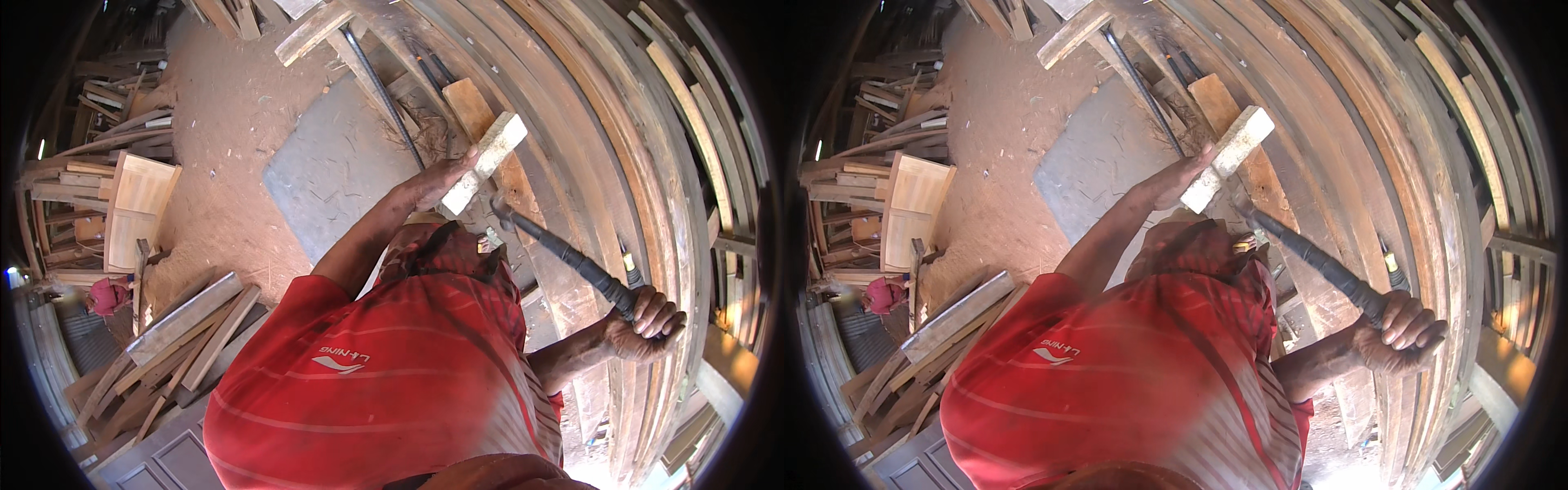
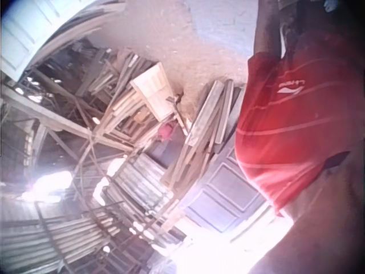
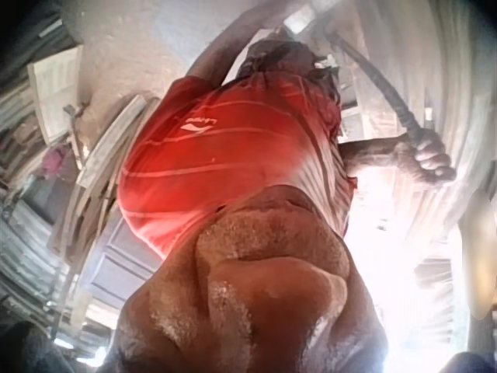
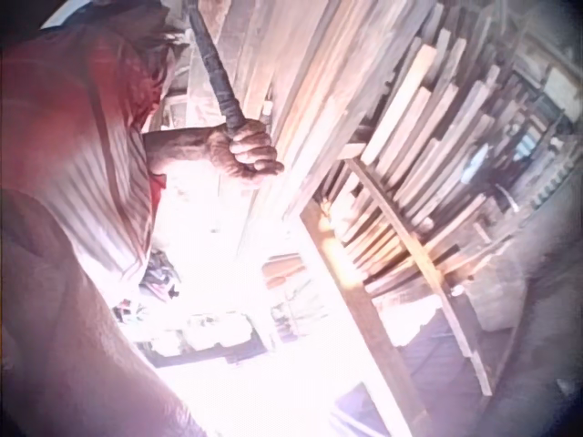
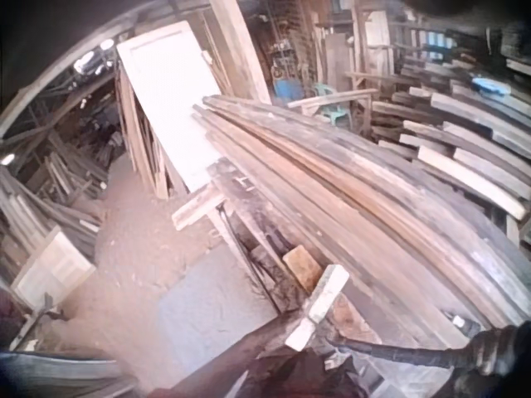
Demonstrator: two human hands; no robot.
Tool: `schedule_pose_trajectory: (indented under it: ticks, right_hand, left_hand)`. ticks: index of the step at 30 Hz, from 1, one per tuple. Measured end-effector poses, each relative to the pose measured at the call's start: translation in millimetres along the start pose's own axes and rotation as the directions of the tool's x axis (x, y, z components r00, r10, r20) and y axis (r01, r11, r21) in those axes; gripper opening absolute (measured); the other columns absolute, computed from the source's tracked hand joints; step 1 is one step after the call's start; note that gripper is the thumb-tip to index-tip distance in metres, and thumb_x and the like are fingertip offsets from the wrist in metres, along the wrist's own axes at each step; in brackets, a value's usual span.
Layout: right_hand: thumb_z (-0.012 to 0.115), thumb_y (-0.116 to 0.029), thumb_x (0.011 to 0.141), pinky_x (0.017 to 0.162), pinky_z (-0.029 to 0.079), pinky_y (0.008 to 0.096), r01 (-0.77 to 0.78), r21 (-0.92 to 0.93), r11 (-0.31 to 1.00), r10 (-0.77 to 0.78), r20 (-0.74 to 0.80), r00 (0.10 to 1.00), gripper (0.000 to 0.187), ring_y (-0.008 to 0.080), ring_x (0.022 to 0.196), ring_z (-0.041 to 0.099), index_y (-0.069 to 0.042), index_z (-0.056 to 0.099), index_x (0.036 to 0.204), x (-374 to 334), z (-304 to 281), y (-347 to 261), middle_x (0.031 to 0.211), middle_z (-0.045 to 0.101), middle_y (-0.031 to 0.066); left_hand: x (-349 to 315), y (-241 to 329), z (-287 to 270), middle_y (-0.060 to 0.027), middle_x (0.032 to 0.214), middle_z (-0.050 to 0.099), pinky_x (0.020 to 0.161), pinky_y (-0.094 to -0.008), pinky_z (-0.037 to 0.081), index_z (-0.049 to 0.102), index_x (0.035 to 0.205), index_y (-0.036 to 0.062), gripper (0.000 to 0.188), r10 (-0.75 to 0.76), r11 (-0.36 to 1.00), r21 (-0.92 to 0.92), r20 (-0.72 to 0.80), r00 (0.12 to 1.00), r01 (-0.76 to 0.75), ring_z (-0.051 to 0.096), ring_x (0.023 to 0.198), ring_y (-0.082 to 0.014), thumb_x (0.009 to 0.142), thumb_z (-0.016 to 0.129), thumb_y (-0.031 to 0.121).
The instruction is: The person uses a hammer to split small pieces of wood on a workbench, then walks to an outdoor pile to select and carry a long plank back to the workshop. The person continues splitting wood and handling planks throughout the clip.
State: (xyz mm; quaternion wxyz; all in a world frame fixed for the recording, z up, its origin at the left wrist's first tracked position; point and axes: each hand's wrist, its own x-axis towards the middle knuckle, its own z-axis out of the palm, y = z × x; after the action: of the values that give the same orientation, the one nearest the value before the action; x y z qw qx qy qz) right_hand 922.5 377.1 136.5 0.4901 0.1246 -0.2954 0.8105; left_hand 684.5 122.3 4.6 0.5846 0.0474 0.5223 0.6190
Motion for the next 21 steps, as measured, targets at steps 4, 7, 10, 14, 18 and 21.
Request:
schedule_pose_trajectory:
  ticks: [4, 7, 10, 14, 18, 21]
  right_hand:
    - [0.037, -0.022, 0.099, 0.042, 0.035, 0.0230, -0.070, -0.034, 0.997, 0.072, 0.081, 0.994, 0.031, 0.0078, 0.039, 0.035, -0.014, 0.035, 0.069, 6, 14, 9, 0.051, 0.034, -0.0011]
    - [0.037, -0.022, 0.099, 0.040, 0.034, 0.0228, -0.079, -0.107, 0.991, 0.089, 0.100, 0.991, 0.032, 0.0076, 0.039, 0.034, -0.014, 0.035, 0.069, 12, 27, 24, 0.051, 0.034, -0.0007]
    - [0.039, -0.018, 0.098, 0.041, 0.033, 0.0222, -0.122, -0.083, 0.989, 0.130, 0.101, 0.986, 0.028, 0.0070, 0.038, 0.035, -0.013, 0.038, 0.071, 27, 35, 37, 0.049, 0.035, -0.0023]
    - [0.038, -0.016, 0.097, 0.038, 0.034, 0.0220, -0.181, 0.043, 0.983, 0.173, 0.151, 0.973, 0.028, 0.0070, 0.037, 0.033, -0.013, 0.035, 0.069, 53, 38, 60, 0.049, 0.034, -0.0019]
    - [0.037, -0.017, 0.098, 0.040, 0.035, 0.0216, -0.260, 0.112, 0.959, 0.208, 0.348, 0.914, 0.028, 0.0059, 0.037, 0.035, -0.013, 0.037, 0.071, 79, 40, 87, 0.050, 0.035, -0.0032]
    - [0.037, -0.019, 0.098, 0.039, 0.035, 0.0217, -0.203, 0.164, 0.965, 0.161, 0.235, 0.959, 0.029, 0.0062, 0.037, 0.035, -0.013, 0.037, 0.070, 84, 51, 114, 0.050, 0.036, -0.0033]
  left_hand:
    - [-4, 4, 16, -0.0128, 0.119, 0.059, 0.099, -0.0328, 0.037, 0.043, 0.135, 0.0003, 0.075, 0.135, 0.912, 0.408, -0.197, 0.971, -0.044, 0.052, 0.115, -0.0199, 0.086, 0.055, 0.055]
    - [-28, 29, 31, -0.0107, 0.108, 0.062, 0.090, -0.0293, 0.042, 0.048, 0.129, -0.0001, 0.062, 0.289, 0.849, 0.501, -0.179, 0.940, -0.165, 0.053, 0.106, -0.0156, 0.089, 0.058, 0.045]
    - [-44, 43, 31, -0.0140, 0.105, 0.060, 0.083, -0.0343, 0.047, 0.047, 0.125, -0.0006, 0.049, 0.456, 0.793, 0.519, -0.159, 0.876, -0.318, 0.057, 0.091, -0.0183, 0.089, 0.061, 0.030]
    - [-53, 56, 9, -0.0125, 0.112, 0.059, 0.090, -0.0347, 0.044, 0.044, 0.127, 0.0001, 0.049, 0.775, 0.521, 0.663, -0.101, 0.624, -0.538, 0.055, 0.102, -0.0194, 0.088, 0.064, 0.022]
    - [-61, 76, -5, -0.0064, 0.103, 0.058, 0.084, -0.0293, 0.044, 0.047, 0.123, 0.0006, 0.044, 0.730, 0.648, 0.464, -0.152, 0.666, -0.604, 0.054, 0.095, -0.0130, 0.088, 0.064, 0.021]
    - [-78, 101, -10, -0.0003, 0.084, 0.057, 0.067, -0.0254, 0.046, 0.051, 0.116, -0.0005, 0.037, 0.644, 0.752, 0.312, -0.159, 0.748, -0.581, 0.054, 0.075, -0.0073, 0.088, 0.063, 0.020]
